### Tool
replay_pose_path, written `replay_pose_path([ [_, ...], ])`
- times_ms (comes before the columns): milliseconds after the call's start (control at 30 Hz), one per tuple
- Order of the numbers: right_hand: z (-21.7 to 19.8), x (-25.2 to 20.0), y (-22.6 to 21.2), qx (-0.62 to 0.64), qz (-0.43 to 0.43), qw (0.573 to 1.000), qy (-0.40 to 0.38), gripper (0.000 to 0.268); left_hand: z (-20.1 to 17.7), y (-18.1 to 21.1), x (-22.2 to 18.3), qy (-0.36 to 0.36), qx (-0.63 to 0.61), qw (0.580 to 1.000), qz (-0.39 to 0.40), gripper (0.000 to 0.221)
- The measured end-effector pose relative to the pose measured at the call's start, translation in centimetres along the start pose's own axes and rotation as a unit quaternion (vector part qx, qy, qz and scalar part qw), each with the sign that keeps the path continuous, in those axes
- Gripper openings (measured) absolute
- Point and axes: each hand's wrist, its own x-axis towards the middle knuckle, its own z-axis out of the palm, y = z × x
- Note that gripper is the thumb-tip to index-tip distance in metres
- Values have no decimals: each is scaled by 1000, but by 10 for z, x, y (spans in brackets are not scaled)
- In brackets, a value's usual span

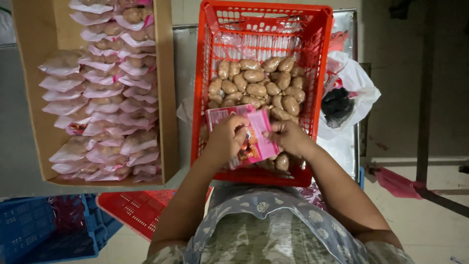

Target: The person picks up pieces of ginger from a red crate and places them into individual plastic bags, then places the filled bags into a cardboard box.

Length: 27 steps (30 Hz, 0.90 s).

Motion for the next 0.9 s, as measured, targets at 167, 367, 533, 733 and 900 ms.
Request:
replay_pose_path([
  [167, 6, -3, -7, -34, -54, 997, -46, 18, 10, -18, -2, 23, 49, 998, 32, 33],
  [367, -7, -8, -14, -265, -86, 960, 21, 3, 5, -16, -6, 126, 83, 981, 120, 35],
  [533, -7, -21, -27, -192, -189, 962, 46, 9, -2, -12, -9, 81, 90, 991, 47, 36],
  [733, 2, -18, -10, 39, -109, 991, 71, 9, -9, 7, -20, 100, 33, 990, 90, 32],
  [900, 12, -20, -19, 206, -39, 970, 124, 16, 31, 14, -26, 55, -10, 994, 89, 21],
])
